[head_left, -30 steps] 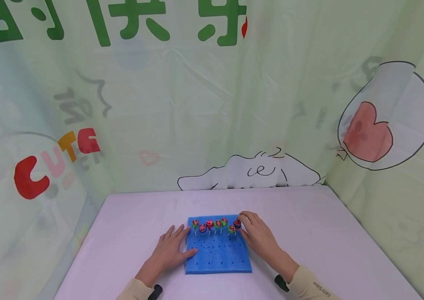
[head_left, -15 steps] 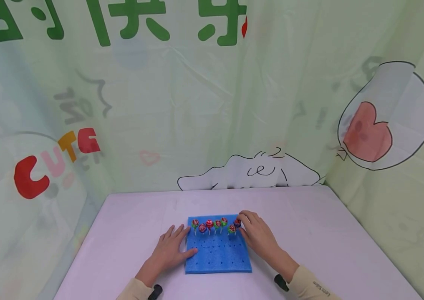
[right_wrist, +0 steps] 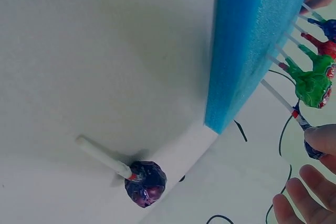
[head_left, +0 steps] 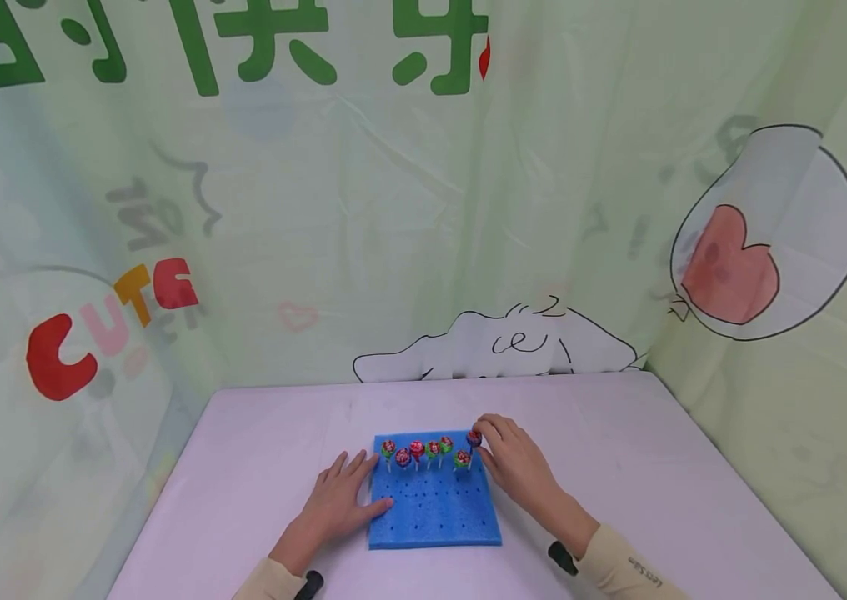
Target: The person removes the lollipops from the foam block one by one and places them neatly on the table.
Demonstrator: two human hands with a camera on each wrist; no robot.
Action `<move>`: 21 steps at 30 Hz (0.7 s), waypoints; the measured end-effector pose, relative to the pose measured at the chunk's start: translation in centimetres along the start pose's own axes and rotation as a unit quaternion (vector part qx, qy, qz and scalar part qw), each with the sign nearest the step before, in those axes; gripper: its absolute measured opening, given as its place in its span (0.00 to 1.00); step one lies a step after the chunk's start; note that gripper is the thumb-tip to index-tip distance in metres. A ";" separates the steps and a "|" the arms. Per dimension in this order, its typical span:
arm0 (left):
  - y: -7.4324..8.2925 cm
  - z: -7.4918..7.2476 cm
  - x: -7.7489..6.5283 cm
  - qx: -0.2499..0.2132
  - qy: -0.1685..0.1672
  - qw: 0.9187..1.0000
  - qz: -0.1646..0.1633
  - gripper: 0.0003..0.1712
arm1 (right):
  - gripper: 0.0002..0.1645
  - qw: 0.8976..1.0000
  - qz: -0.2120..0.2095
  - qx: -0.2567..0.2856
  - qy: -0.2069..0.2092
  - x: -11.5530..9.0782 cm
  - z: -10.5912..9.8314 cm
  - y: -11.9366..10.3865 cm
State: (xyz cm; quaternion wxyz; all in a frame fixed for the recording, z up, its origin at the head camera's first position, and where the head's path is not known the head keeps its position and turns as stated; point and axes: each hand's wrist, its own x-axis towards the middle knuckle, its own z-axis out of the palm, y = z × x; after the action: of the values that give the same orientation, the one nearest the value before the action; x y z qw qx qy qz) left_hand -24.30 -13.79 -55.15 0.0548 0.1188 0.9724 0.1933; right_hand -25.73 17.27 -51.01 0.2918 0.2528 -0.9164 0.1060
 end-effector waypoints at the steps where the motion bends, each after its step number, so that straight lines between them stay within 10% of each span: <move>1: 0.0 0.0 0.0 0.000 0.000 1.000 0.000 0.51 | 0.24 1.000 0.002 0.000 -0.001 0.1 -0.1 0.0; 14: -0.1 0.1 0.0 -0.006 0.001 1.000 0.001 0.51 | 0.22 0.999 0.030 0.011 -0.027 1.2 -2.4 0.1; 21: -0.2 0.2 0.0 -0.001 0.004 1.000 0.006 0.51 | 0.18 0.985 0.100 0.091 -0.105 1.6 -3.3 0.5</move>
State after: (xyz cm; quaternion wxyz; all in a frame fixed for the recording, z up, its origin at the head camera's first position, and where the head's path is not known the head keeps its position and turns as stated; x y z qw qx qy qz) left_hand -24.31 -13.85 -55.44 0.0497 0.1233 0.9718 0.1947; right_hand -25.49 18.16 -47.41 0.1576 0.1949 -0.9491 0.1907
